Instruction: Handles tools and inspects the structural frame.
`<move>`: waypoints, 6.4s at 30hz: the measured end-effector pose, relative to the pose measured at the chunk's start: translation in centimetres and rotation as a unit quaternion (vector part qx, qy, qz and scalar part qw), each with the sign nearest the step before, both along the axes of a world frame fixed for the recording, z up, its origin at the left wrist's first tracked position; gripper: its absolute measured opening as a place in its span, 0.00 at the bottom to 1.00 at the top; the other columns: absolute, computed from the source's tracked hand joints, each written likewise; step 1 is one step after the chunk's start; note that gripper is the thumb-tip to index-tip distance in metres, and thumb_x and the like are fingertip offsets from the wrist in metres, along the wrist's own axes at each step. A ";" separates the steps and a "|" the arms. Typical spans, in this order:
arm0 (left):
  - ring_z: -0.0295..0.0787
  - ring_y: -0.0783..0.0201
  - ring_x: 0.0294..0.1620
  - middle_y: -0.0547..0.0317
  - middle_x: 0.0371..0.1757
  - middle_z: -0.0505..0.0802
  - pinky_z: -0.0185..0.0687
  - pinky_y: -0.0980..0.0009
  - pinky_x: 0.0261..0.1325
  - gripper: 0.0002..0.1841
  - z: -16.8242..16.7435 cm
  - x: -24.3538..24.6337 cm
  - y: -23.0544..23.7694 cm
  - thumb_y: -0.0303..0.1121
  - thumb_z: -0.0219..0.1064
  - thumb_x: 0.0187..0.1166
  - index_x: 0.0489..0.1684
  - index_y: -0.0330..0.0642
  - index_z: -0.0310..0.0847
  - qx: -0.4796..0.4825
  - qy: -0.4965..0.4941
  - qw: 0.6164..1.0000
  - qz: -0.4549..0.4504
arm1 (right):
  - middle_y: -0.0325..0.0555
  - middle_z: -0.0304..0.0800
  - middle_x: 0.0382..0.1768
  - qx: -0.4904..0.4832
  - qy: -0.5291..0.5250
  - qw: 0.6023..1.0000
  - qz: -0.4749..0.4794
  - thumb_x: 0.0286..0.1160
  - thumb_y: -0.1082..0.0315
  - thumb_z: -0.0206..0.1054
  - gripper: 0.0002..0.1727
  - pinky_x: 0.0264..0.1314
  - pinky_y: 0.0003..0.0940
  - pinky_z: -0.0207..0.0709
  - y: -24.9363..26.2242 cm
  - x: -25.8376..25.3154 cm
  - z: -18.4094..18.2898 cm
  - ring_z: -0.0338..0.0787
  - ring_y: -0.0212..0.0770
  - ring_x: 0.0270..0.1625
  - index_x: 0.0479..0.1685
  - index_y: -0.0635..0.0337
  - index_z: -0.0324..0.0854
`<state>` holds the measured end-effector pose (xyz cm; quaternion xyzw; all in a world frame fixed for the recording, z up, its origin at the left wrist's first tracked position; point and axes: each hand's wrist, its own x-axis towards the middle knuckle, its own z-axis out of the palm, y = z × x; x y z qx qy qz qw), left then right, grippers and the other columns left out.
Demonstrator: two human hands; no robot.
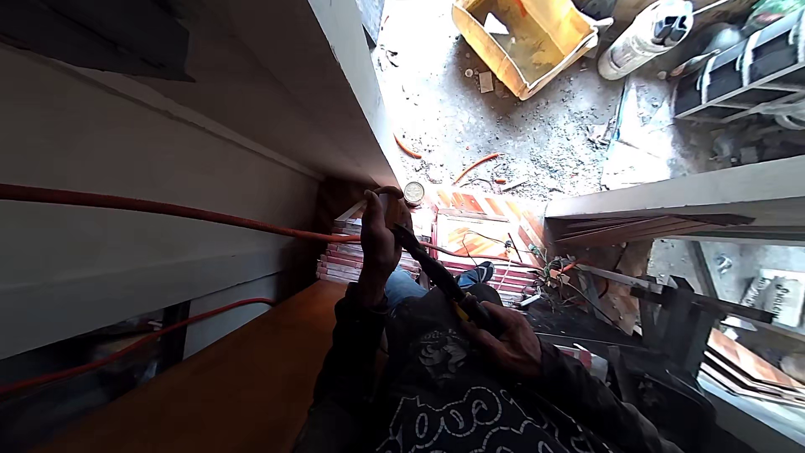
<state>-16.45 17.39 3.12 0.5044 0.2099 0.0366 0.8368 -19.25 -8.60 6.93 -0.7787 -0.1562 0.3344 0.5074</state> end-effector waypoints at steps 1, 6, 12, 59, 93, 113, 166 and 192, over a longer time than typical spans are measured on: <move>0.65 0.71 0.13 0.65 0.19 0.73 0.63 0.77 0.15 0.32 0.0 0.0 0.0 0.67 0.31 0.88 0.50 0.58 0.78 0.003 -0.004 1.000 -0.001 | 0.36 0.79 0.19 -0.002 0.005 1.000 0.002 0.76 0.53 0.67 0.18 0.27 0.25 0.71 0.0 0.0 0.1 0.78 0.25 0.23 0.30 0.59 0.81; 0.69 0.70 0.14 0.64 0.21 0.76 0.68 0.76 0.16 0.33 0.2 0.2 -0.4 0.66 0.30 0.89 0.51 0.57 0.78 0.019 -0.011 1.000 0.000 | 0.36 0.83 0.23 0.013 0.041 0.999 0.012 0.78 0.52 0.66 0.17 0.30 0.25 0.74 0.2 0.0 0.3 0.81 0.25 0.26 0.33 0.58 0.83; 0.66 0.71 0.12 0.64 0.19 0.74 0.64 0.78 0.14 0.33 -0.1 0.1 -0.4 0.65 0.29 0.90 0.50 0.55 0.79 0.007 -0.026 1.000 -0.009 | 0.35 0.84 0.22 0.014 0.037 0.999 0.009 0.77 0.53 0.66 0.17 0.30 0.24 0.73 0.3 -0.2 0.4 0.81 0.23 0.26 0.32 0.58 0.83; 0.74 0.75 0.19 0.67 0.26 0.82 0.72 0.79 0.22 0.32 -1.2 -0.9 -0.9 0.62 0.29 0.91 0.57 0.59 0.81 0.191 0.002 0.982 -0.011 | 0.39 0.80 0.16 -0.070 -0.063 0.996 0.001 0.77 0.47 0.64 0.22 0.23 0.31 0.72 0.6 -0.5 1.8 0.80 0.30 0.19 0.28 0.59 0.82; 0.93 0.63 0.42 0.59 0.45 0.93 0.93 0.62 0.50 0.14 -1.9 3.1 -1.4 0.19 0.72 0.75 0.56 0.43 0.83 0.032 0.085 0.975 0.201 | 0.29 0.87 0.25 0.056 0.153 0.986 -0.037 0.74 0.58 0.72 0.11 0.34 0.21 0.77 -0.5 1.6 -4.5 0.82 0.20 0.27 0.38 0.57 0.86; 0.96 0.64 0.37 0.57 0.43 0.97 0.95 0.65 0.43 0.09 -1.9 2.9 -1.9 0.22 0.74 0.74 0.49 0.39 0.91 0.083 0.066 0.982 0.156 | 0.31 0.86 0.26 0.014 0.098 0.995 -0.017 0.74 0.53 0.70 0.14 0.34 0.24 0.75 0.4 1.3 -4.1 0.81 0.21 0.27 0.39 0.56 0.87; 0.94 0.67 0.34 0.60 0.40 0.97 0.93 0.69 0.40 0.07 -2.2 2.9 -2.7 0.29 0.76 0.75 0.47 0.39 0.92 0.136 0.093 0.970 0.178 | 0.41 0.81 0.26 -0.078 0.040 0.996 0.013 0.76 0.47 0.67 0.23 0.38 0.37 0.76 1.8 1.0 -3.3 0.81 0.34 0.29 0.39 0.62 0.84; 0.92 0.67 0.30 0.61 0.38 0.95 0.92 0.69 0.36 0.06 -1.6 2.8 -1.8 0.30 0.74 0.77 0.46 0.43 0.91 0.137 0.112 0.982 0.065 | 0.56 0.89 0.36 -0.136 0.044 0.989 0.026 0.79 0.44 0.62 0.29 0.50 0.53 0.80 2.3 0.7 -2.7 0.90 0.51 0.42 0.50 0.68 0.84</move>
